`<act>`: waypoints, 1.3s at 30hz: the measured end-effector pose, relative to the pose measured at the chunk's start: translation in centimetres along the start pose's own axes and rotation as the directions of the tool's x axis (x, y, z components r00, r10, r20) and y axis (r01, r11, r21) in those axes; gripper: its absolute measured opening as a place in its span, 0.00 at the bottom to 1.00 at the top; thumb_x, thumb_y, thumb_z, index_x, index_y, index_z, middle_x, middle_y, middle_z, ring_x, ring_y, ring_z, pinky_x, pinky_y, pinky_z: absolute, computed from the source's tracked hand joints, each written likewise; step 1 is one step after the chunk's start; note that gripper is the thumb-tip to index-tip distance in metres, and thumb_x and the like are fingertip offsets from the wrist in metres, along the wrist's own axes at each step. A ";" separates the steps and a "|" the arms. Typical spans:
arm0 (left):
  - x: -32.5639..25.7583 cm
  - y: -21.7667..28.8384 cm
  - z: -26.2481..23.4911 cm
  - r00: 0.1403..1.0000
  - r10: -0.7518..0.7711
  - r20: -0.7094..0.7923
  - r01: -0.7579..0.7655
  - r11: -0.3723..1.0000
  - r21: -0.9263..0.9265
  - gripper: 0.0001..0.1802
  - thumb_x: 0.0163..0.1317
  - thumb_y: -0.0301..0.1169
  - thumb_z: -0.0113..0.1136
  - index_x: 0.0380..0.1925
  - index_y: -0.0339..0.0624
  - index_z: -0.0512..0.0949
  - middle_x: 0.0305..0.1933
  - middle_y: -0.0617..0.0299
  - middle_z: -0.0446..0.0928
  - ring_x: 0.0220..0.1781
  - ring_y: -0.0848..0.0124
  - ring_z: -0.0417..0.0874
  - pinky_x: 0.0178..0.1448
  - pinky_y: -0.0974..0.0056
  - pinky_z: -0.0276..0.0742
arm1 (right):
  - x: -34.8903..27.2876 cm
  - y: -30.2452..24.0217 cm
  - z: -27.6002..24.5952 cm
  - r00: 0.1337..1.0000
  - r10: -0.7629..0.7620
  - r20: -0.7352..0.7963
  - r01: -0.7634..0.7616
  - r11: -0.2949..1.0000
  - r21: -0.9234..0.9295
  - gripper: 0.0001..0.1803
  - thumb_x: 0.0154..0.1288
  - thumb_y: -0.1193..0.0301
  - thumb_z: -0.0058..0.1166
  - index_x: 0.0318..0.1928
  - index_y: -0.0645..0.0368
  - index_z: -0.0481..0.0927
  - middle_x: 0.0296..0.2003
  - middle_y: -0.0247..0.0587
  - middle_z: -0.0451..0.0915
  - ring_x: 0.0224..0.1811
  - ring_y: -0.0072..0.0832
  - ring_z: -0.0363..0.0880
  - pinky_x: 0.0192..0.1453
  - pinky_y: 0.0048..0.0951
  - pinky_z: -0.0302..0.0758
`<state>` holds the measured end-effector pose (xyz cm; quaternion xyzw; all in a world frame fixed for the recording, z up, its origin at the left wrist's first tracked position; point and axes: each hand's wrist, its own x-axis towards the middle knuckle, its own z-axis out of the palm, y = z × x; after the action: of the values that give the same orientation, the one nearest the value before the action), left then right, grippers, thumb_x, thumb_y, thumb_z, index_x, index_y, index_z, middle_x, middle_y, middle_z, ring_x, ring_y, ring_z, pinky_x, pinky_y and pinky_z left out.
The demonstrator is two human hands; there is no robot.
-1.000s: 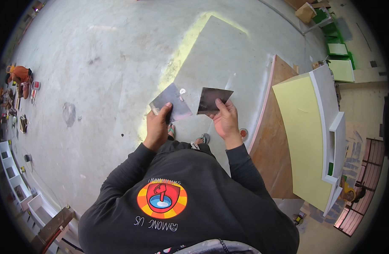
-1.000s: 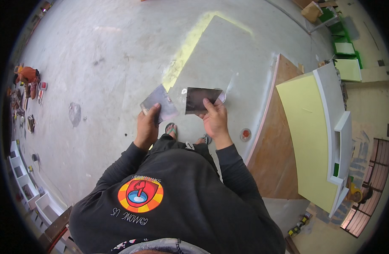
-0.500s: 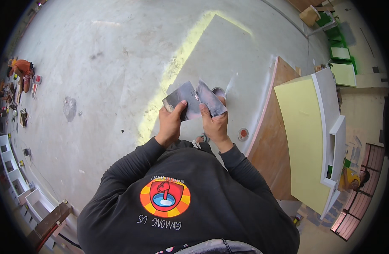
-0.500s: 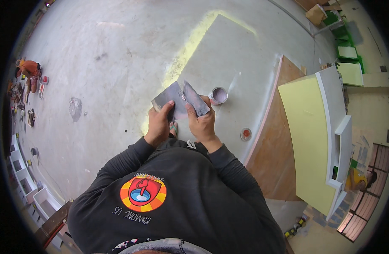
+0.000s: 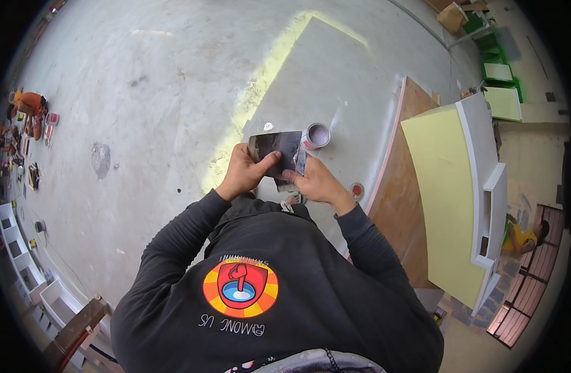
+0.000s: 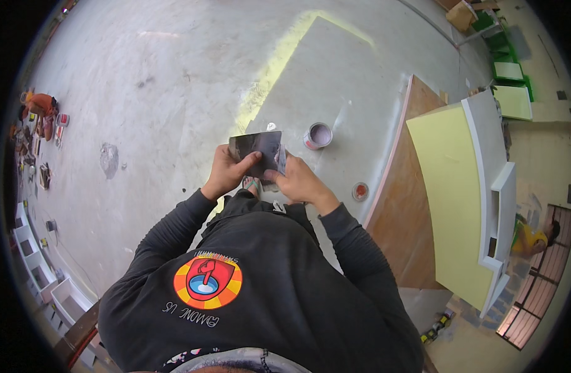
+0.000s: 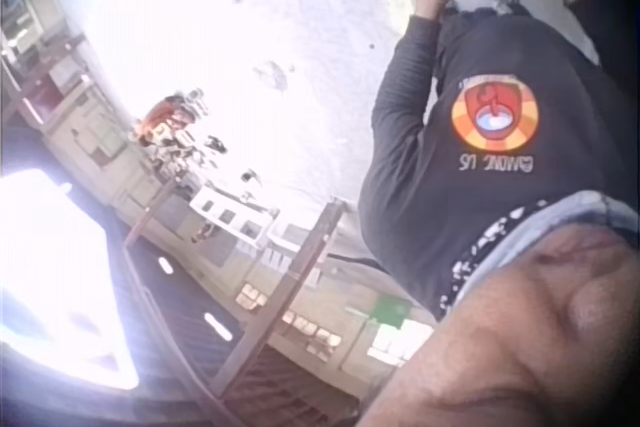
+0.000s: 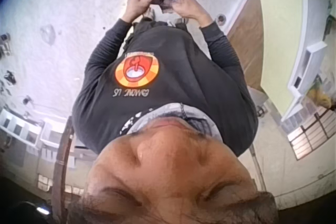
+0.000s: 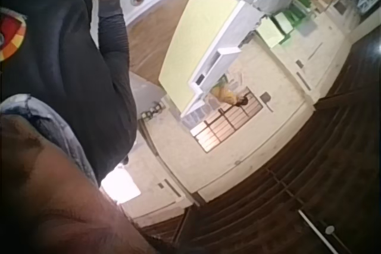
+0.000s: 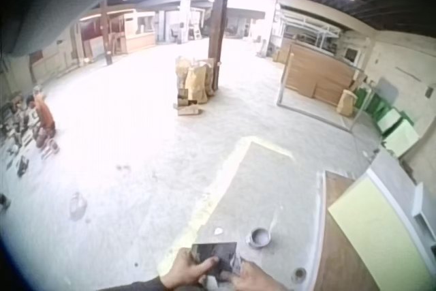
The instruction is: The person applies and smooths putty from a container onto the edges of a wooden panel using spatulas.
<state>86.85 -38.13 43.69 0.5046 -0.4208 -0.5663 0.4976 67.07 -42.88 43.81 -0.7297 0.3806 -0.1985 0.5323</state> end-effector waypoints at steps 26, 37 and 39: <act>-0.7 0.4 -5.2 0.985 0.048 0.164 -0.085 0.970 0.228 0.14 0.68 0.34 0.60 0.28 0.33 0.76 0.18 0.63 0.73 0.22 0.82 0.66 0.27 0.67 0.67 | 0.3 -1.2 0.0 0.936 0.350 -0.034 -0.198 0.605 0.772 0.15 0.64 0.79 0.58 0.50 0.69 0.75 0.43 0.40 0.81 0.43 0.25 0.80 0.49 0.29 0.79; 0.3 -6.5 -7.0 0.965 0.007 0.262 0.238 0.393 -0.888 0.25 0.68 0.55 0.53 0.44 0.43 0.74 0.28 0.66 0.77 0.31 0.73 0.79 0.37 0.68 0.76 | 2.5 -4.0 1.2 0.938 0.345 0.038 -0.186 0.407 0.894 0.16 0.68 0.72 0.57 0.52 0.66 0.73 0.44 0.41 0.81 0.45 0.27 0.81 0.50 0.31 0.80; 0.9 -4.3 -2.5 0.907 -0.420 0.035 0.204 0.363 -0.909 0.22 0.70 0.52 0.51 0.47 0.45 0.72 0.28 0.66 0.77 0.33 0.72 0.80 0.40 0.66 0.76 | 2.2 -5.2 3.1 0.923 0.320 0.212 -0.322 0.343 0.882 0.16 0.67 0.72 0.58 0.51 0.67 0.74 0.43 0.42 0.81 0.42 0.27 0.82 0.47 0.30 0.81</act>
<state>88.69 -38.34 39.00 0.2868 0.1031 -0.7308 0.6108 72.36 -41.88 47.25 -0.2371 0.3475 -0.2630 0.8683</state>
